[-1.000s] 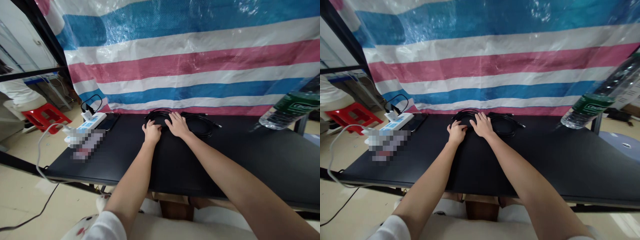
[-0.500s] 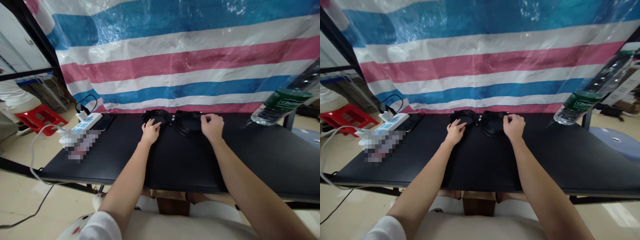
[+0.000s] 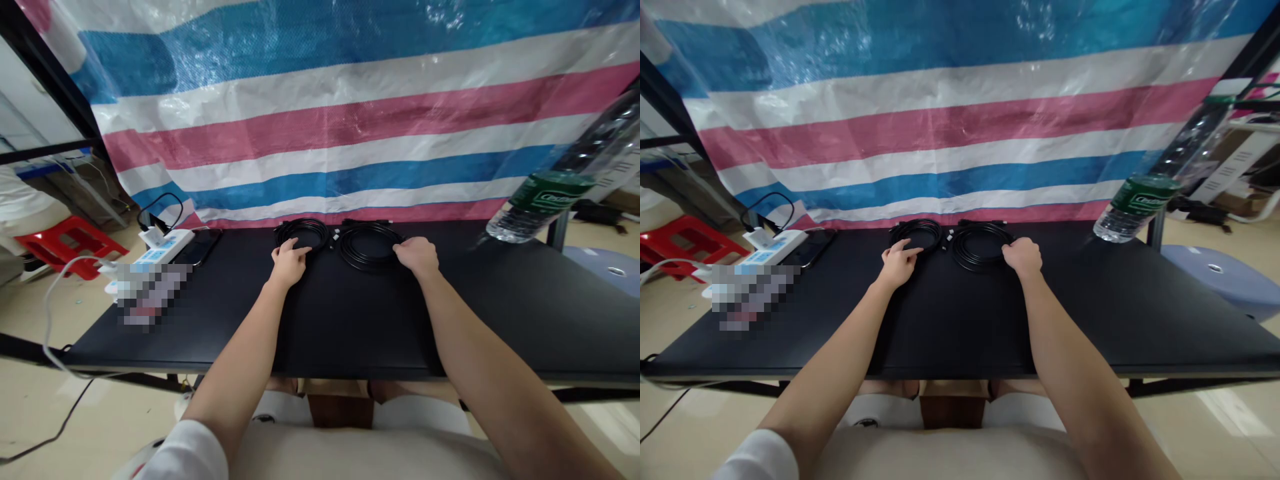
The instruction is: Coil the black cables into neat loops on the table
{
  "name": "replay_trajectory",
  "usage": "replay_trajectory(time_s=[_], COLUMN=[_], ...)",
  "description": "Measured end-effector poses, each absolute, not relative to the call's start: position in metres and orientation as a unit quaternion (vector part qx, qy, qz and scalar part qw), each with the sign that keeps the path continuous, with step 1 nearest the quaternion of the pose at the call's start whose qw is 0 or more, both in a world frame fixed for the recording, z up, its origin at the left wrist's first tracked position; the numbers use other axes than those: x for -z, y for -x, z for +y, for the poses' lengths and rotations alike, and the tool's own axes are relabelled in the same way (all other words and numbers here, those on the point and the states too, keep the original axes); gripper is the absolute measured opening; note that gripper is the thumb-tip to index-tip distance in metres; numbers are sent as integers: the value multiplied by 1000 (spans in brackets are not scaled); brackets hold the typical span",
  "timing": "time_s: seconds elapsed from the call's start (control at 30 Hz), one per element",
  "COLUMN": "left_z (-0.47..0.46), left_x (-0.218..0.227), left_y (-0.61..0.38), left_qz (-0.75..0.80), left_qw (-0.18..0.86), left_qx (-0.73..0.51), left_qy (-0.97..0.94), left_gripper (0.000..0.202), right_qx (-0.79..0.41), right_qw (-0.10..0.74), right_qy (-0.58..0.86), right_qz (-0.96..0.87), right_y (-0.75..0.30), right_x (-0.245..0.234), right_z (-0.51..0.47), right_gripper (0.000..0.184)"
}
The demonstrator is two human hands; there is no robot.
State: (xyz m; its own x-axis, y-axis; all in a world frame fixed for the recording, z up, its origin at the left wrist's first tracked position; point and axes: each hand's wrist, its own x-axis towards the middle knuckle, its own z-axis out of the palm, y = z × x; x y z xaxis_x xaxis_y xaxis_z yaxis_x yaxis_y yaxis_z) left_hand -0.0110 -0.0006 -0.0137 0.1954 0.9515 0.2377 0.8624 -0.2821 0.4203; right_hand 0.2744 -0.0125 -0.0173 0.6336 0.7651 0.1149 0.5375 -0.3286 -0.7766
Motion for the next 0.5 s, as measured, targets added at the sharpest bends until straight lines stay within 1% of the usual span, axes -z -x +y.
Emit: replay_trajectory(time_s=[0.07, 0.1, 0.13, 0.23, 0.3, 0.33, 0.4, 0.5], left_z=[-2, -3, -3, -2, -1, 0, -1, -3], left_x=[13, 12, 11, 11, 13, 14, 17, 22], left_y=[10, 10, 10, 11, 12, 12, 11, 4], left_qz=[597, 603, 610, 627, 618, 606, 564, 483], left_qw=[104, 106, 106, 107, 114, 120, 137, 167], left_qx=[-245, -258, -275, -336, -378, -400, -444, -481], left_qy=[-757, -747, -735, -695, -680, -677, -682, -712], left_gripper=[38, 42, 47, 59, 63, 64, 65, 67], right_qx=[-148, -150, -147, -120, -77, -49, 11, 79], right_qw=[396, 398, 421, 547, 626, 651, 672, 659], right_qy=[826, 832, 823, 751, 687, 659, 621, 600], right_qz=[-372, -357, -352, -349, -361, -373, -403, -446], right_y=[-273, -272, -271, -269, -270, -270, -268, -258], right_x=[14, 12, 10, 9, 12, 13, 16, 19], right_z=[-13, -13, -12, -8, -6, -6, -7, -12], right_gripper=[18, 20, 21, 19, 18, 19, 21, 27])
